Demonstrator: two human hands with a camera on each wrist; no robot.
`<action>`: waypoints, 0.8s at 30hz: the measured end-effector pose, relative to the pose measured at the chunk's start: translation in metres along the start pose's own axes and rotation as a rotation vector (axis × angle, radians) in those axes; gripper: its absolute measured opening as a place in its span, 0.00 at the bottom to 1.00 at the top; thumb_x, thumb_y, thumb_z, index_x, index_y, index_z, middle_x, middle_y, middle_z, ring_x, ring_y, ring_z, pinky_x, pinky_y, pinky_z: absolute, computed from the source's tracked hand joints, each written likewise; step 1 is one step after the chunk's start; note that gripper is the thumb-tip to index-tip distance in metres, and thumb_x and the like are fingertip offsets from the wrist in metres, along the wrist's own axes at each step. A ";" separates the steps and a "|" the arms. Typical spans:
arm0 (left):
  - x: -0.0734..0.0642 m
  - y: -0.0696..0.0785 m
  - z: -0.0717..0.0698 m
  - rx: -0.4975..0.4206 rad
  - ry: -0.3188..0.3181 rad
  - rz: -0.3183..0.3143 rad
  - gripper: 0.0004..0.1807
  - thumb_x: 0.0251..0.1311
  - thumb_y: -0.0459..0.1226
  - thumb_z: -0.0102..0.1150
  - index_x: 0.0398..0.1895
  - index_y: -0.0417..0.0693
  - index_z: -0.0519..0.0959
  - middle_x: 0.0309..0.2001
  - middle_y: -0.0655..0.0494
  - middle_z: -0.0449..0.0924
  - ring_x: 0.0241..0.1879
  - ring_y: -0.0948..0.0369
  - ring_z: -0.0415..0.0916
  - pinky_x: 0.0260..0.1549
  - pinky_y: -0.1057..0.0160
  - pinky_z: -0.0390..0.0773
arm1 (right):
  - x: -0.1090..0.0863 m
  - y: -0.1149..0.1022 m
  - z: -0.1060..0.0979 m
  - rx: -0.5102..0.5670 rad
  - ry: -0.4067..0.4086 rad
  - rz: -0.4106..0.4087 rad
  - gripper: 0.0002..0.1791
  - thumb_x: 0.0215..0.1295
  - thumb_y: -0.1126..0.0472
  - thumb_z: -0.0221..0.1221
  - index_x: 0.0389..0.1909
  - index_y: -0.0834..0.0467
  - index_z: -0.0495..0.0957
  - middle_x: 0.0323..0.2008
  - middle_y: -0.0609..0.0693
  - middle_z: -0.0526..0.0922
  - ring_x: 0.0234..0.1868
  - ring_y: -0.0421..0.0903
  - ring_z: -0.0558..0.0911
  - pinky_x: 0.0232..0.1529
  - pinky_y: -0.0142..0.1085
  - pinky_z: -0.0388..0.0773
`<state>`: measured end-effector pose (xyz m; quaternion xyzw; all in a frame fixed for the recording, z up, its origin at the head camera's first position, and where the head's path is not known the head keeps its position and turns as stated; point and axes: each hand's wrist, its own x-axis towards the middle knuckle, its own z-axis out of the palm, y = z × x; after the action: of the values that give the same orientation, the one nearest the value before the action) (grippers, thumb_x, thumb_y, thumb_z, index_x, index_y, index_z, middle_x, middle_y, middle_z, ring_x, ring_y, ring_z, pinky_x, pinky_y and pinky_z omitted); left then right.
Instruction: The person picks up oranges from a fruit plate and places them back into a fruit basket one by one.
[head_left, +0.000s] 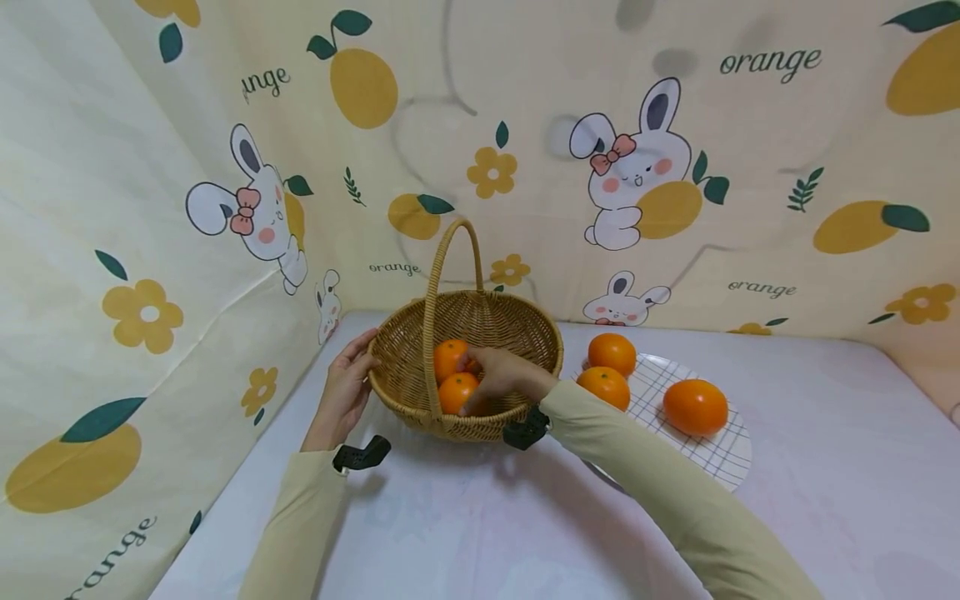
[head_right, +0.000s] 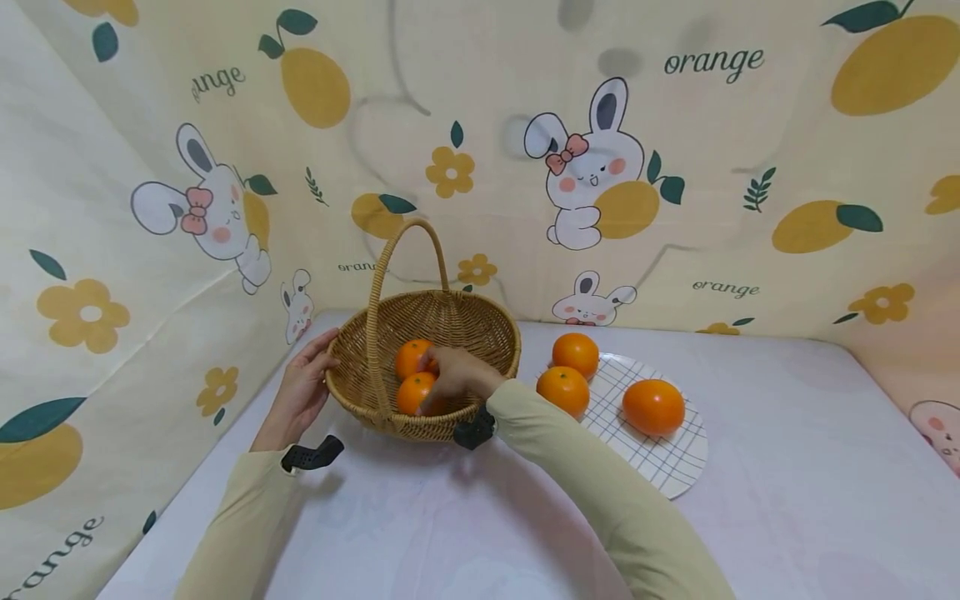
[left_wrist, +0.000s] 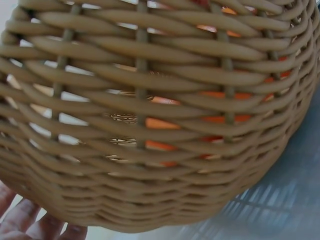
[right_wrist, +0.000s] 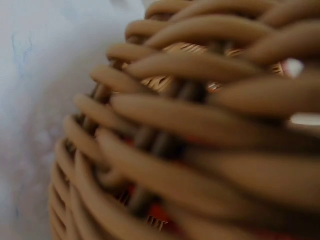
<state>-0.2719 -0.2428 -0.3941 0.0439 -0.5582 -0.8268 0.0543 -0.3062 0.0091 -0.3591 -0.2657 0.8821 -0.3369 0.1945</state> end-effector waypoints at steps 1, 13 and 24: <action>0.000 0.000 0.000 0.000 -0.001 0.001 0.32 0.62 0.20 0.41 0.72 0.38 0.60 0.71 0.46 0.58 0.67 0.52 0.58 0.59 0.57 0.66 | 0.000 0.000 0.000 -0.011 -0.004 0.000 0.34 0.42 0.57 0.78 0.53 0.55 0.74 0.54 0.54 0.76 0.53 0.49 0.74 0.54 0.40 0.70; -0.002 0.001 0.000 0.021 0.011 0.014 0.32 0.62 0.20 0.43 0.71 0.38 0.61 0.70 0.46 0.60 0.66 0.53 0.59 0.54 0.62 0.72 | -0.001 0.000 -0.002 -0.023 -0.012 0.017 0.35 0.43 0.59 0.78 0.55 0.54 0.75 0.57 0.58 0.76 0.55 0.52 0.74 0.55 0.42 0.71; -0.003 0.001 0.000 0.020 0.017 0.007 0.32 0.61 0.20 0.43 0.71 0.38 0.61 0.70 0.45 0.60 0.65 0.54 0.60 0.56 0.60 0.70 | -0.002 -0.001 -0.005 0.078 0.008 0.020 0.34 0.48 0.56 0.75 0.57 0.55 0.75 0.57 0.55 0.76 0.58 0.53 0.72 0.57 0.45 0.69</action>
<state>-0.2685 -0.2425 -0.3932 0.0495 -0.5662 -0.8205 0.0617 -0.3071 0.0120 -0.3544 -0.2479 0.8716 -0.3703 0.2045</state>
